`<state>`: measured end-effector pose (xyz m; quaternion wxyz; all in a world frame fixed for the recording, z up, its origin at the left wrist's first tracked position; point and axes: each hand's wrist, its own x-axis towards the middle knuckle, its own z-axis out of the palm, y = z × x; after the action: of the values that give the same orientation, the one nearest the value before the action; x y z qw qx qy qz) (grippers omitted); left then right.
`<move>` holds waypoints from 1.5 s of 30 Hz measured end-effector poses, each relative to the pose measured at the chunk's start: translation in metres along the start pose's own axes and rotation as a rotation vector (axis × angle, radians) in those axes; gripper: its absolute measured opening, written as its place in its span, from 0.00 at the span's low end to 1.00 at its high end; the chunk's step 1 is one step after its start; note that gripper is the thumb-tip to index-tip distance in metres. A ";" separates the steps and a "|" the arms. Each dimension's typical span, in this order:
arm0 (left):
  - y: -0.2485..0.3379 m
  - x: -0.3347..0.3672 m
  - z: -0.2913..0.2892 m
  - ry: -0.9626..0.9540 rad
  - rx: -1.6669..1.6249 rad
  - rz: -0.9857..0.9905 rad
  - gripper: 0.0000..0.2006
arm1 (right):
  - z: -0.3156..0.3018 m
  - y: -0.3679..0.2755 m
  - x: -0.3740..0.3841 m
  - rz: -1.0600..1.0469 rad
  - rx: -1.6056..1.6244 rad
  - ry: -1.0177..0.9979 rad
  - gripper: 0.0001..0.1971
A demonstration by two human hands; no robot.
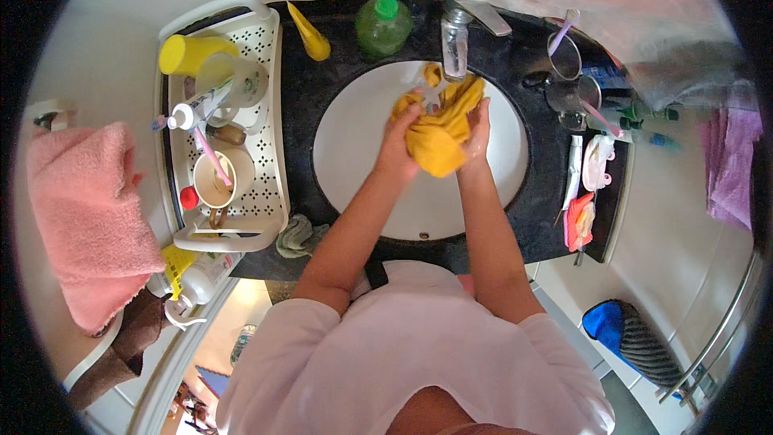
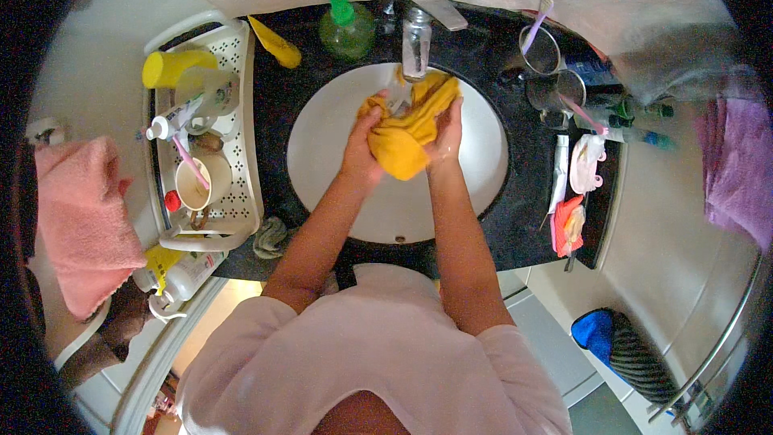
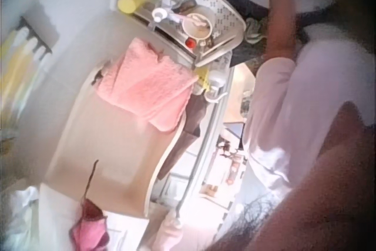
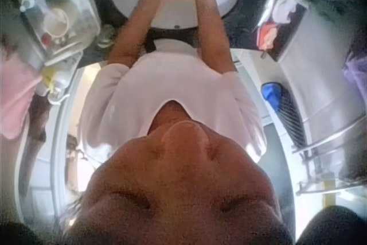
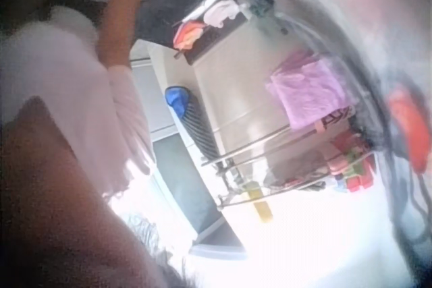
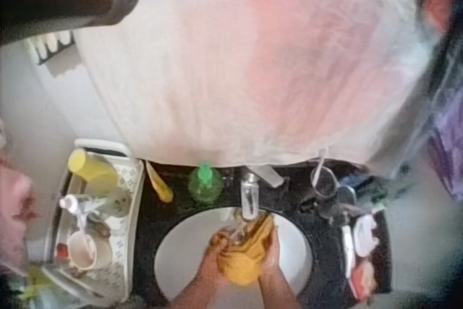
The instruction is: The person washes a yellow cloth under running water in a bathroom sink, wringing it out repeatedly. They then switch to a green cloth, apply liquid soap from a bottle, and wash it under the tap before wringing it out and walking away.
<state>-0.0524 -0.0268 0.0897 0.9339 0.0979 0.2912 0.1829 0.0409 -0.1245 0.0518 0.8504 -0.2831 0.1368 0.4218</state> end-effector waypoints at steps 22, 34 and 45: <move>-0.051 0.031 -0.035 0.174 1.579 1.086 0.18 | -0.046 0.043 0.048 0.331 0.138 -0.163 0.18; 0.006 0.039 -0.043 0.166 1.319 0.451 0.22 | 0.008 0.019 0.024 -0.115 -0.366 0.336 0.19; 0.004 0.035 -0.089 -0.219 2.003 0.319 0.41 | -0.010 0.013 0.008 0.144 -0.004 0.078 0.21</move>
<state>-0.0781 -0.0028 0.0011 0.4091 0.8881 0.2069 -0.0322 0.0357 -0.1190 0.0349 0.8112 -0.2905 0.1892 0.4709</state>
